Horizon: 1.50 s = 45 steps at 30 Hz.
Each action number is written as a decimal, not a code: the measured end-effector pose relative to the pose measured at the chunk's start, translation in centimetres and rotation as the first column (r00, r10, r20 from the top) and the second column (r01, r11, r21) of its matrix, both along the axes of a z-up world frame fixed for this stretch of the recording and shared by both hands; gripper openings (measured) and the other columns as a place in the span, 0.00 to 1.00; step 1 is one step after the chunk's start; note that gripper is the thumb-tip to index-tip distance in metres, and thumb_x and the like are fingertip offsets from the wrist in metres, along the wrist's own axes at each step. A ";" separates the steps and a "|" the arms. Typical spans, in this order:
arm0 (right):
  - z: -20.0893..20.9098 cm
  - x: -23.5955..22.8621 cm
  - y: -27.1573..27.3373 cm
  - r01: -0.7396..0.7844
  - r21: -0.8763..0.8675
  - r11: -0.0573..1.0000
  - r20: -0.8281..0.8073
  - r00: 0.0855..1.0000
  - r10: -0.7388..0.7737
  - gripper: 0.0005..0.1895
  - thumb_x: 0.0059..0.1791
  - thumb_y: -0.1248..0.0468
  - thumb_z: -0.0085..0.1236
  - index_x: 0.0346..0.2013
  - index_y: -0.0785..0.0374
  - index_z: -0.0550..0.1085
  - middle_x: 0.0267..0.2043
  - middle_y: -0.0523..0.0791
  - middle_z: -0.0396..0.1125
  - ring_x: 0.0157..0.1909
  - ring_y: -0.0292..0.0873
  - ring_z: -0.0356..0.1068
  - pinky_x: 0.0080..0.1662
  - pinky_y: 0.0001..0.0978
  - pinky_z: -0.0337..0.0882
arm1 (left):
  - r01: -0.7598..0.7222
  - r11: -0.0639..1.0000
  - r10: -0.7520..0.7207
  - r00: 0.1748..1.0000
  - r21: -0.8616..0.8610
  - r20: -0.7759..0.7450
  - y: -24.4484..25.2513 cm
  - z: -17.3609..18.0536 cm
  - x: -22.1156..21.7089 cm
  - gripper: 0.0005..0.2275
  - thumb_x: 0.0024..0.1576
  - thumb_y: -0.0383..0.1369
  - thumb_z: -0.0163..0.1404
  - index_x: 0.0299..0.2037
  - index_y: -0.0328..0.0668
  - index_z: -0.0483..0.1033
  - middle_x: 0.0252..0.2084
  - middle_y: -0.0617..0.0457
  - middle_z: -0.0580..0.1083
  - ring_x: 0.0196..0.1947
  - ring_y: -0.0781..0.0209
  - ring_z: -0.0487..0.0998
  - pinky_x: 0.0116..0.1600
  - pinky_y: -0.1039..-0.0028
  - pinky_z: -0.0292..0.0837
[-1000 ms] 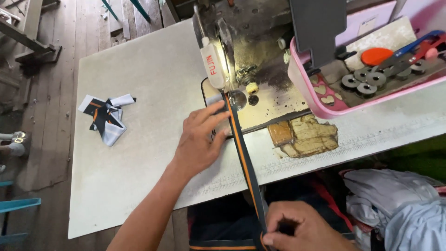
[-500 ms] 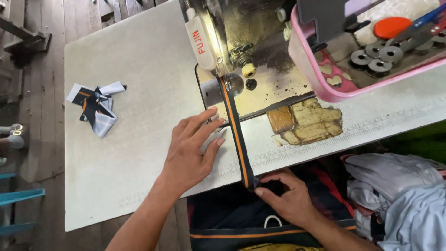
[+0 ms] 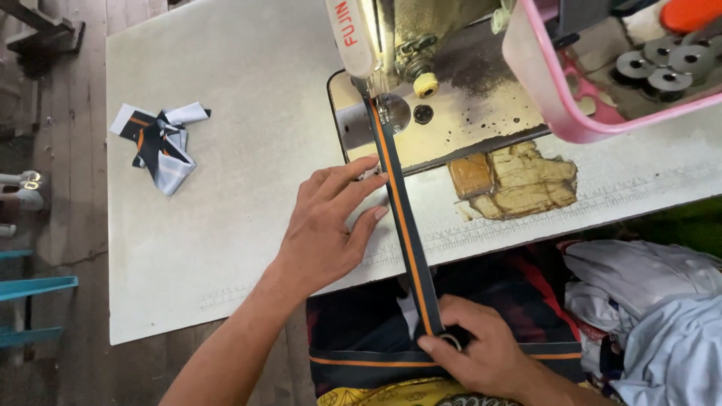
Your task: Sewing a long decorative fabric strip using an industrial sewing machine
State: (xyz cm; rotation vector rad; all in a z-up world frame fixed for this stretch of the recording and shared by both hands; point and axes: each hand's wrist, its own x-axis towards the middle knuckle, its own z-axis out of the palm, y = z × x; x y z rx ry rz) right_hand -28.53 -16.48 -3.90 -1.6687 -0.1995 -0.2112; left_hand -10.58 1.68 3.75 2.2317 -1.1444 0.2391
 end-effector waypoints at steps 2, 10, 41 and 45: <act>0.4 -1.2 -0.1 0.011 0.006 1.000 0.007 1.000 -0.011 0.08 0.46 0.62 0.63 0.28 0.59 0.73 0.25 0.44 0.67 0.25 0.41 0.67 0.31 0.31 0.65 | 0.001 1.000 -0.001 1.000 -0.002 -0.014 -0.1 0.1 0.1 0.14 0.63 0.31 0.51 0.57 0.39 0.74 0.64 0.48 0.70 0.58 0.47 0.73 0.61 0.55 0.64; 5.3 -0.5 -0.3 -0.059 -0.279 0.958 0.287 0.947 0.142 0.09 0.46 0.67 0.66 0.29 0.59 0.72 0.27 0.44 0.68 0.24 0.40 0.68 0.30 0.29 0.71 | 0.054 0.998 -0.056 0.996 0.025 0.071 -0.8 -0.1 0.5 0.13 0.64 0.32 0.52 0.57 0.37 0.75 0.64 0.47 0.70 0.58 0.46 0.74 0.60 0.55 0.65; -3.1 -4.0 -0.8 -0.018 0.206 0.978 -0.294 0.953 0.080 0.04 0.43 0.66 0.69 0.26 0.62 0.81 0.24 0.45 0.74 0.26 0.41 0.72 0.31 0.36 0.70 | 0.003 1.000 -0.002 0.977 -0.008 0.213 -0.6 -1.5 -0.8 0.15 0.63 0.41 0.52 0.50 0.38 0.79 0.59 0.50 0.74 0.55 0.44 0.73 0.58 0.56 0.71; -3.7 -4.0 -0.6 -0.052 0.381 0.923 -0.341 0.920 0.193 0.03 0.45 0.70 0.67 0.28 0.65 0.80 0.24 0.47 0.70 0.27 0.44 0.67 0.33 0.38 0.65 | 0.010 1.000 -0.010 0.980 0.000 0.197 -0.5 -1.3 -1.0 0.17 0.62 0.45 0.52 0.50 0.38 0.79 0.60 0.49 0.73 0.55 0.44 0.73 0.59 0.56 0.71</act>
